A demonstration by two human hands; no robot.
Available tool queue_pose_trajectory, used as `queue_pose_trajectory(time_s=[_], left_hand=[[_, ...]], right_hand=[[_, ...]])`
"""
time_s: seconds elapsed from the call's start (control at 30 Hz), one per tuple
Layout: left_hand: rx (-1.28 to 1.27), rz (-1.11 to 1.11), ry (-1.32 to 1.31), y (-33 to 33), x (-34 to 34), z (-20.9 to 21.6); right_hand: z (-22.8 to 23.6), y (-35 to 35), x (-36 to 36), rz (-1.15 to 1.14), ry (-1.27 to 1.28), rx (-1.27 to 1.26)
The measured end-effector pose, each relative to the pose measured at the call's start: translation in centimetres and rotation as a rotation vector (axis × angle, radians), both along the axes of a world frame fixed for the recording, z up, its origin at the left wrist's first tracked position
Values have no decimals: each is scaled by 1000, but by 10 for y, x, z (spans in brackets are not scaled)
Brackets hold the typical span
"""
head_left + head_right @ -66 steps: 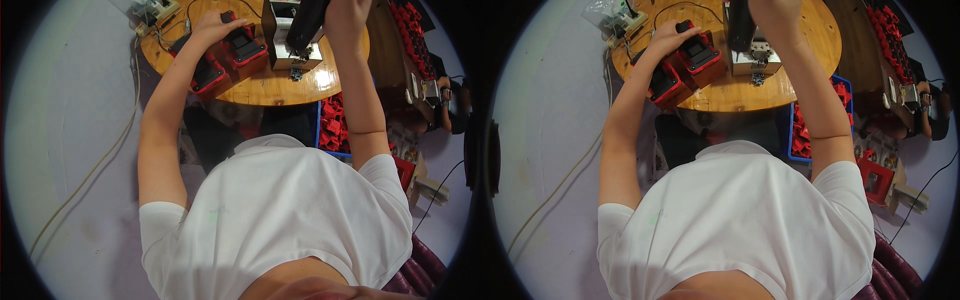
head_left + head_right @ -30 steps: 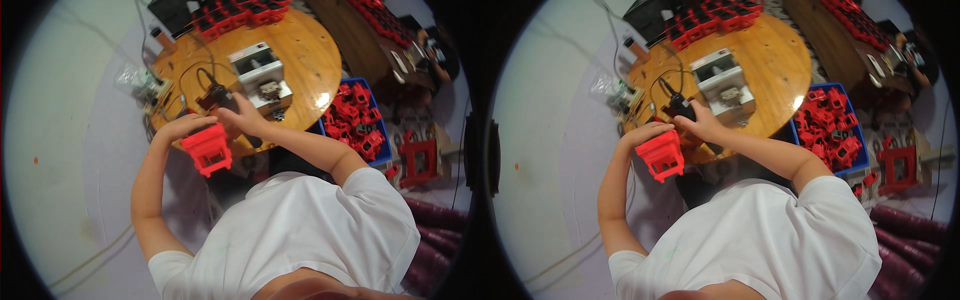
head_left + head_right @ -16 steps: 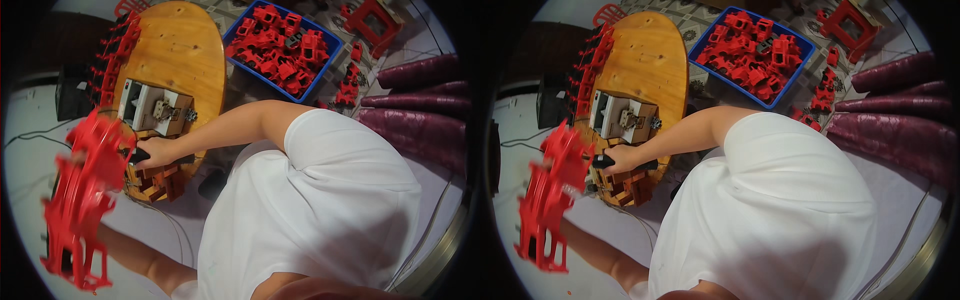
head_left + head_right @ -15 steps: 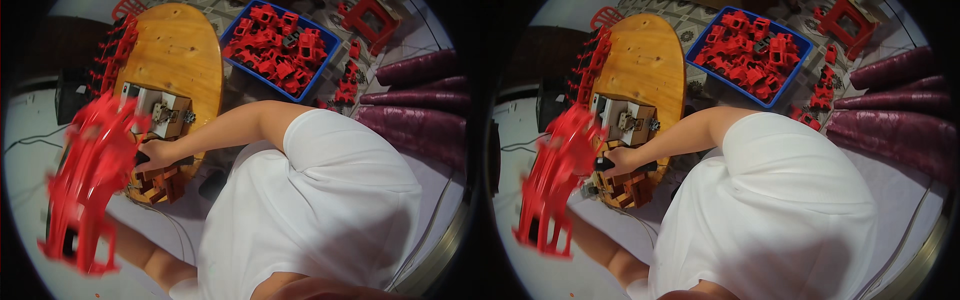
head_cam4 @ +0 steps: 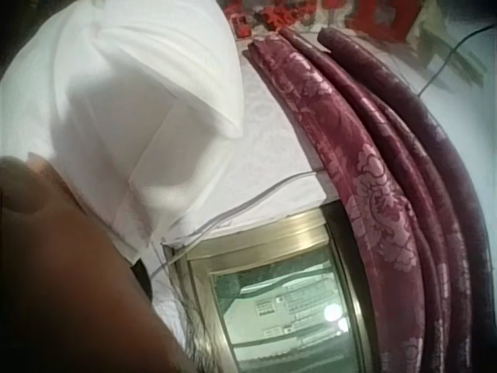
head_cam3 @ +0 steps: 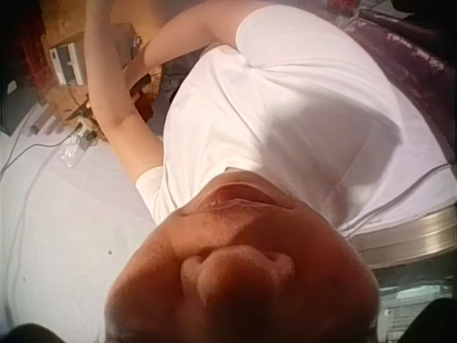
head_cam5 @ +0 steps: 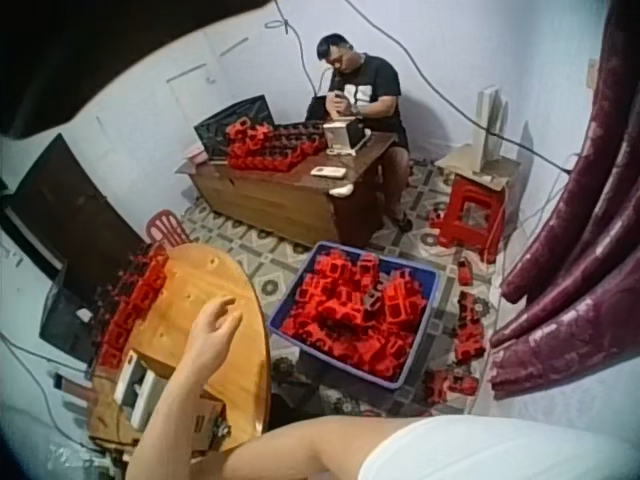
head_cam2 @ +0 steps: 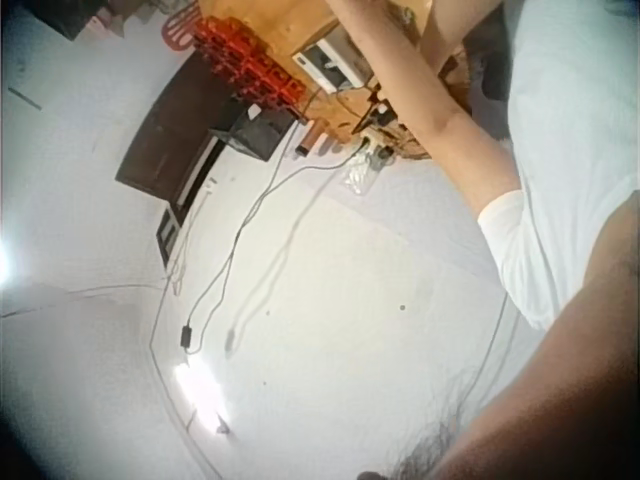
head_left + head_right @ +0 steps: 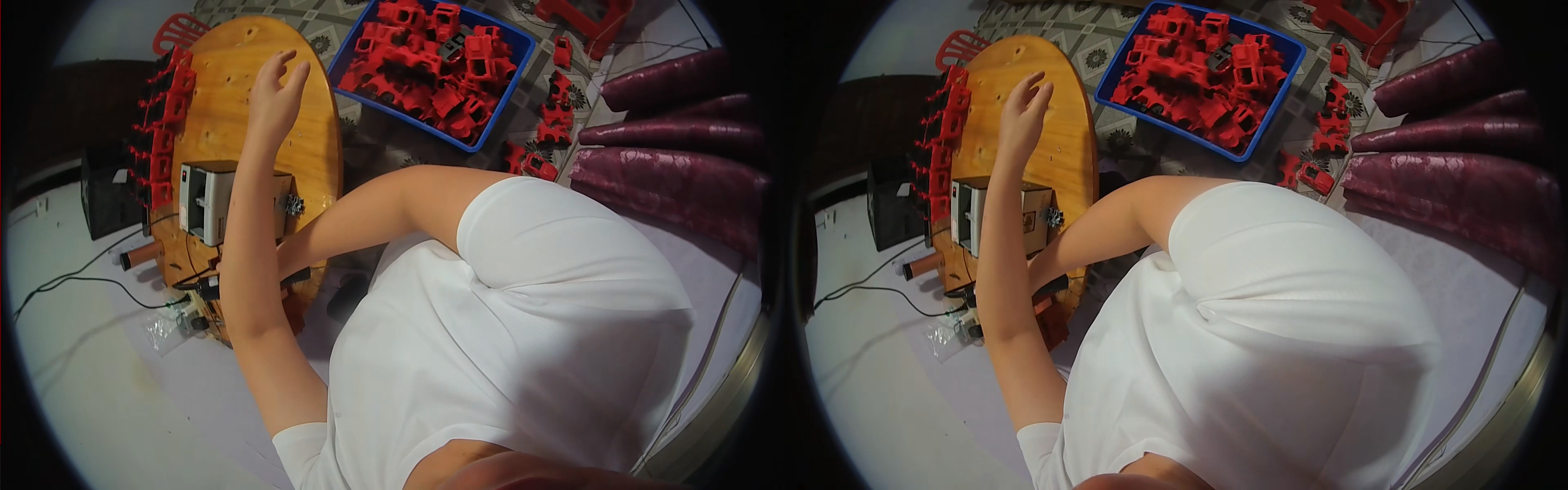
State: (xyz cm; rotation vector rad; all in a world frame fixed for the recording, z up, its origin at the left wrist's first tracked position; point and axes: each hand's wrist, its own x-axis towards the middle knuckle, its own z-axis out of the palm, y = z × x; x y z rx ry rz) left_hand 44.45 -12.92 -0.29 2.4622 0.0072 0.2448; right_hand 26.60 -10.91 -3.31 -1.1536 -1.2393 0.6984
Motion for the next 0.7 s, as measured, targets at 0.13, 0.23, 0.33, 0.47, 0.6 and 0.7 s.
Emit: queue_pose_trajectory(time_s=[0.13,0.23,0.33,0.47,0.6,0.7], left_hand=[[-148,60,17,35,-94,37],[-212,231,-9,65,-161,60],[-290,412,-254,98,-234,66],[-113,763,-509,97,-313,75],[-218,860,-632,96,-366,65],[-193,1038,-683,100,-384,52]], right_hand=[[0,5,-10,54,-30,-7],[4,3,-6,35,-63,-3],[2,1,-9,28,206,95],[4,17,-11,-86,-179,-15],[29,40,-20,-39,-65,-89],[66,67,-32,8,-66,-151]])
